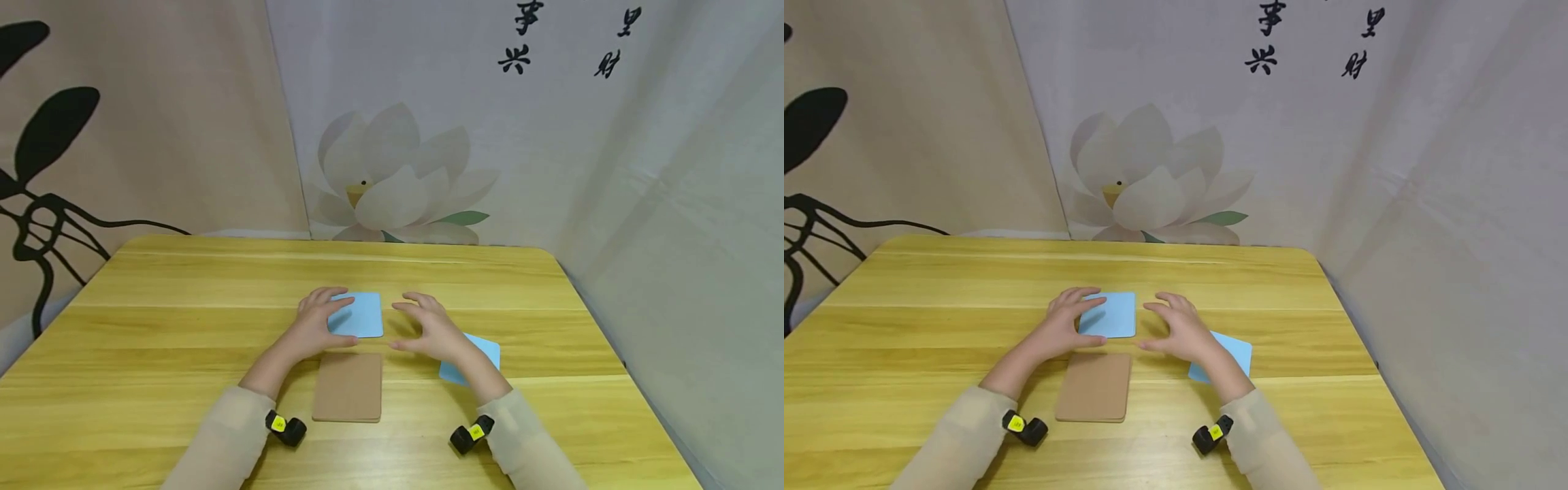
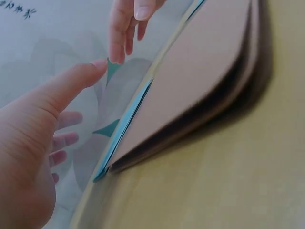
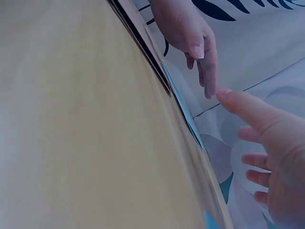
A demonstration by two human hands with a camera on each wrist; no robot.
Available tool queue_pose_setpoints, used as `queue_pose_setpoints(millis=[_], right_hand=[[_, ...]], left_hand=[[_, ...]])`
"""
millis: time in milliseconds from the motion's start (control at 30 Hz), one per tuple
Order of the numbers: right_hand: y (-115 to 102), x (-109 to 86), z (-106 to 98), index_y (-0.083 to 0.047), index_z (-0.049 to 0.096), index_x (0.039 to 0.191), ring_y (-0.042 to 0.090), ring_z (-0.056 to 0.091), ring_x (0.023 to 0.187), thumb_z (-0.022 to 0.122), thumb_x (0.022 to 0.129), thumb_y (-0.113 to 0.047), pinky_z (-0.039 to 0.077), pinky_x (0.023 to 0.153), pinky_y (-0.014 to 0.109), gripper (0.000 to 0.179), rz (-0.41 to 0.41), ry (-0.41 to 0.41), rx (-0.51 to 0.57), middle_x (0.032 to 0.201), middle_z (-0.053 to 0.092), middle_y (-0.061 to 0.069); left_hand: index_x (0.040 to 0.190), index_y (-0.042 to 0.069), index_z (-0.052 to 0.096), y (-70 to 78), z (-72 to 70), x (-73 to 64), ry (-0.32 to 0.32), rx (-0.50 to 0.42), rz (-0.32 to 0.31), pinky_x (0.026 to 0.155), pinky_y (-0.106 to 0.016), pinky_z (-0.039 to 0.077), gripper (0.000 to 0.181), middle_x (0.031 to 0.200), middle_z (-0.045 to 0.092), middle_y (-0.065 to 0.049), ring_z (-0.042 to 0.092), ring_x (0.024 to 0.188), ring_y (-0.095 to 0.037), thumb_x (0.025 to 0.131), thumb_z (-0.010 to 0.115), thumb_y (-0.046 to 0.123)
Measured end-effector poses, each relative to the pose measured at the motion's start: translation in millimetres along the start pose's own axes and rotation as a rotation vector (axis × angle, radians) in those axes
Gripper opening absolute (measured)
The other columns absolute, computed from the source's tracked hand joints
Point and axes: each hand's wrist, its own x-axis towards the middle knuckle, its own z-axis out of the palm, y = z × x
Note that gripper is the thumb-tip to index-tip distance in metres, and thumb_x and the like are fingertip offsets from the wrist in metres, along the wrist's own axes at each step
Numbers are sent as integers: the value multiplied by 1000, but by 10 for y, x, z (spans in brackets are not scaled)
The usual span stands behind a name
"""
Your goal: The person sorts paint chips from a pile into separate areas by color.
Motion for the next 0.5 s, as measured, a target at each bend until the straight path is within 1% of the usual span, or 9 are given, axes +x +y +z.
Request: queue_pose_setpoints(millis=[167, 300, 500], right_hand=[[14, -115, -51, -14, 53, 138, 33, 25, 137, 77, 78, -46, 20, 106, 59, 72, -2, 29, -42, 147, 36, 14], [35, -214, -85, -15, 54, 137, 33, 26, 136, 79, 76, -44, 22, 106, 59, 72, 11, 45, -57, 146, 37, 13], [71, -370, -137, -14, 54, 137, 33, 26, 136, 80, 76, -41, 25, 104, 59, 72, 37, 63, -61, 146, 37, 13]], left_hand=[[135, 5, 55, 117, 38, 16, -15, -7, 41, 104, -61, 12, 81, 144, 40, -15, 24, 135, -36, 70, 84, 42], [136, 5, 54, 220, 90, 22, -29, -29, 68, 105, -60, 10, 80, 145, 39, -13, 24, 135, -34, 70, 85, 40], [137, 7, 53, 372, 205, 34, -70, -27, 89, 105, -59, 9, 81, 147, 38, -12, 23, 136, -32, 71, 83, 42]])
